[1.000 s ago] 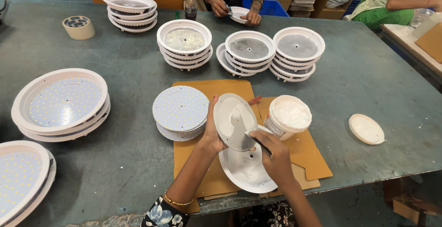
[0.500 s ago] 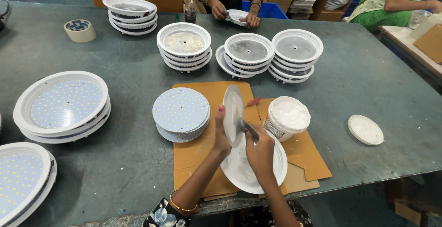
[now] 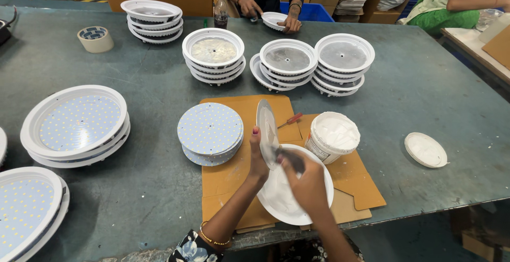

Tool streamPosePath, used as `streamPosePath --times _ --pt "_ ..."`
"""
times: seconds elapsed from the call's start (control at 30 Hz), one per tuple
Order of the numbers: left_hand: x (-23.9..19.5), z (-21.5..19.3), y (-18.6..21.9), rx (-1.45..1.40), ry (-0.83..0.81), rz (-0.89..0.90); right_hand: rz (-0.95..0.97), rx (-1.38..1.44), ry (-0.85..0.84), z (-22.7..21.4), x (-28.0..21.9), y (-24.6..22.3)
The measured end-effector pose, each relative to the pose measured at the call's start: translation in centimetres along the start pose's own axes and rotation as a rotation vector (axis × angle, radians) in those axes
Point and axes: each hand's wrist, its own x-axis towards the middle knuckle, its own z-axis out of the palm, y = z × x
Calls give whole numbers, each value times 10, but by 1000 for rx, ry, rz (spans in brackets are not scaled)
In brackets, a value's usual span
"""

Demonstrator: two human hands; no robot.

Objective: The person scoops a white paste from a container and spreads it onto the inner surface of circular LED light fixtures using a small metal spatula. The person handles each fixture one at a time, applies the compound, and places the finished units into a stack.

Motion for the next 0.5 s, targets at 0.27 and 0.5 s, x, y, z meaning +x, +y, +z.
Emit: streamPosePath --times 0.27,0.5 --pt "11 -12 -12 -45 -32 139 -1 -120 115 25 46 31" --pt "14 -15 -19 -87 138 18 5 -106 9 22 1 3"
